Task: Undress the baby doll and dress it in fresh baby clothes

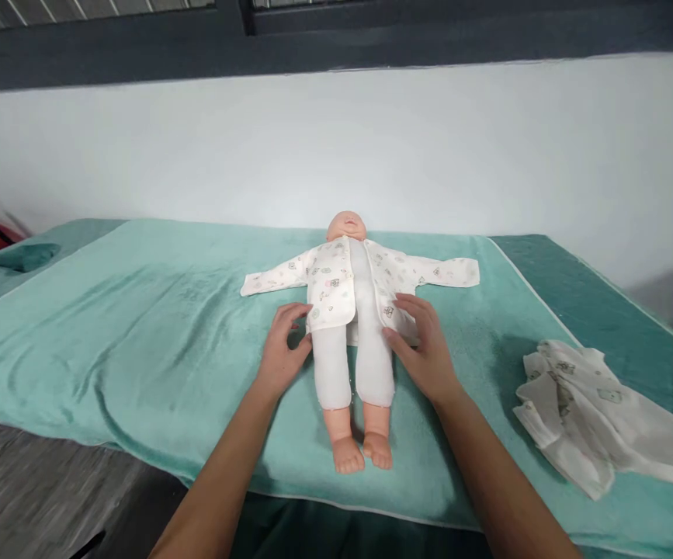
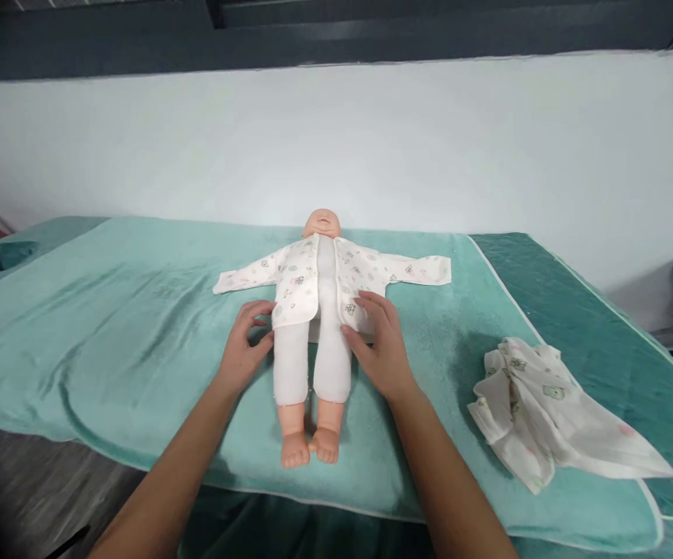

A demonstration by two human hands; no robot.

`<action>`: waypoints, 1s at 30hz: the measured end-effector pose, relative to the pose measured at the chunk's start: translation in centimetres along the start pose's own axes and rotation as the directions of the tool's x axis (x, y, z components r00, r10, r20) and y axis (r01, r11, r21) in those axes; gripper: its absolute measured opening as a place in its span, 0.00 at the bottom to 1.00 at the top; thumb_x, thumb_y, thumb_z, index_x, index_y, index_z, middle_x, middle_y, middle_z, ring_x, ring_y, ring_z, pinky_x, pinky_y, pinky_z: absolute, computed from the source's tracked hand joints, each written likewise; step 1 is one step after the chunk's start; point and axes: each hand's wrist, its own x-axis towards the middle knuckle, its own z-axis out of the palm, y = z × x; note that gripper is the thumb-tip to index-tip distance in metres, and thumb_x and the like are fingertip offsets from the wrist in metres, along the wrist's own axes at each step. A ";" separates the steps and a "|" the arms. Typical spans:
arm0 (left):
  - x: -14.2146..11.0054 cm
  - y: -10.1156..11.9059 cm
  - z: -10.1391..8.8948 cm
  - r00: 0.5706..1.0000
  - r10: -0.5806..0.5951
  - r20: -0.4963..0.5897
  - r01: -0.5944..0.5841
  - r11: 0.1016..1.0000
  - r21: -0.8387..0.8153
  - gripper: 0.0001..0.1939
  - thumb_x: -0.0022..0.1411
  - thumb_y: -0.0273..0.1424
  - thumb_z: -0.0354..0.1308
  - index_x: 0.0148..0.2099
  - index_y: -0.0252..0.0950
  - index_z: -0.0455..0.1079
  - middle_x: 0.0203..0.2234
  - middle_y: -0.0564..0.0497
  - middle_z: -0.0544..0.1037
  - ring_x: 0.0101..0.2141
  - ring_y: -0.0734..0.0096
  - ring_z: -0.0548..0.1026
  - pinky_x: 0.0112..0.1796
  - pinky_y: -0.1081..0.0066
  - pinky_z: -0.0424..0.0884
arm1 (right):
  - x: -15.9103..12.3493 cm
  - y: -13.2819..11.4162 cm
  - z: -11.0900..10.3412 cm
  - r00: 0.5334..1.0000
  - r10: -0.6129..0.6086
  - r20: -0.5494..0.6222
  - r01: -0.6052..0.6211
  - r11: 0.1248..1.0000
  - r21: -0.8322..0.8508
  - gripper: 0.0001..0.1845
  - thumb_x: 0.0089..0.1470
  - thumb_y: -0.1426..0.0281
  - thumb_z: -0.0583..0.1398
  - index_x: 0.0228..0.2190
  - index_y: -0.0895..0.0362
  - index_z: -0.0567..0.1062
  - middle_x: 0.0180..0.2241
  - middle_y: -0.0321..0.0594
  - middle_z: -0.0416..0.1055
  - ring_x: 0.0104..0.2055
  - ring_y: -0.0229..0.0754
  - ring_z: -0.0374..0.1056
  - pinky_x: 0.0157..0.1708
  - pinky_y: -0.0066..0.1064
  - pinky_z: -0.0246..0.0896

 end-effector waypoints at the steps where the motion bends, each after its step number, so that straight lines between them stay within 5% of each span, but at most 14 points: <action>1: 0.0 0.0 0.0 1.000 0.012 0.016 -0.012 1.000 0.009 0.24 0.59 0.24 0.57 0.57 0.45 0.69 0.54 0.46 0.70 0.54 0.61 0.71 0.49 0.62 0.70 | -0.8 -0.4 -0.1 1.000 0.022 -0.003 -0.022 0.999 -0.027 0.21 0.62 0.69 0.61 0.56 0.49 0.68 0.58 0.46 0.65 0.62 0.51 0.60 0.63 0.51 0.57; 4: 0.0 -0.2 0.2 0.999 0.037 0.014 -0.038 0.998 0.042 0.23 0.59 0.23 0.56 0.56 0.43 0.67 0.54 0.45 0.70 0.55 0.61 0.69 0.50 0.61 0.69 | -2.5 -0.9 0.0 0.997 0.054 -0.052 -0.061 0.987 -0.146 0.21 0.61 0.75 0.57 0.55 0.52 0.69 0.53 0.48 0.67 0.58 0.51 0.64 0.58 0.49 0.63; 8: 0.0 -0.8 0.5 0.998 0.033 -0.050 -0.028 0.996 0.088 0.08 0.60 0.24 0.55 0.42 0.40 0.67 0.49 0.46 0.73 0.51 0.61 0.71 0.49 0.60 0.68 | -2.0 -0.6 0.5 0.992 0.045 -0.121 -0.076 0.960 -0.268 0.14 0.59 0.77 0.56 0.45 0.54 0.74 0.43 0.46 0.72 0.48 0.51 0.68 0.49 0.45 0.67; 13: -0.1 -0.9 0.5 0.991 -0.039 -0.124 0.041 0.999 0.014 0.04 0.60 0.25 0.54 0.36 0.40 0.63 0.45 0.48 0.74 0.47 0.63 0.72 0.43 0.65 0.69 | 0.1 -1.3 1.6 0.982 -0.019 -0.189 -0.025 0.974 -0.224 0.10 0.62 0.76 0.55 0.39 0.54 0.75 0.39 0.43 0.73 0.44 0.48 0.69 0.45 0.42 0.66; 17: -0.3 -0.6 0.3 0.997 -0.049 -0.060 0.053 0.996 0.065 0.05 0.59 0.26 0.54 0.36 0.40 0.62 0.45 0.48 0.75 0.47 0.62 0.72 0.46 0.63 0.68 | -0.5 -2.1 1.6 0.987 0.019 -0.162 -0.045 0.986 -0.160 0.09 0.63 0.73 0.55 0.39 0.53 0.75 0.38 0.43 0.73 0.44 0.48 0.69 0.46 0.42 0.66; 23: -0.3 -0.3 0.3 0.998 -0.056 -0.021 0.058 0.987 0.151 0.05 0.59 0.27 0.53 0.34 0.41 0.59 0.43 0.47 0.74 0.46 0.60 0.71 0.48 0.60 0.67 | -5.9 -2.8 -1.8 0.982 0.164 -0.093 -0.175 0.976 -0.127 0.09 0.64 0.68 0.56 0.44 0.51 0.73 0.44 0.44 0.74 0.48 0.49 0.71 0.49 0.45 0.69; 30: -0.6 -0.9 0.1 0.997 -0.058 -0.047 0.066 0.977 0.201 0.09 0.57 0.27 0.55 0.33 0.41 0.56 0.45 0.45 0.72 0.46 0.59 0.70 0.47 0.59 0.68 | -12.2 -5.0 -8.5 0.997 0.077 -0.011 -0.077 0.945 -0.317 0.11 0.65 0.70 0.56 0.48 0.48 0.72 0.48 0.44 0.73 0.49 0.50 0.72 0.48 0.45 0.71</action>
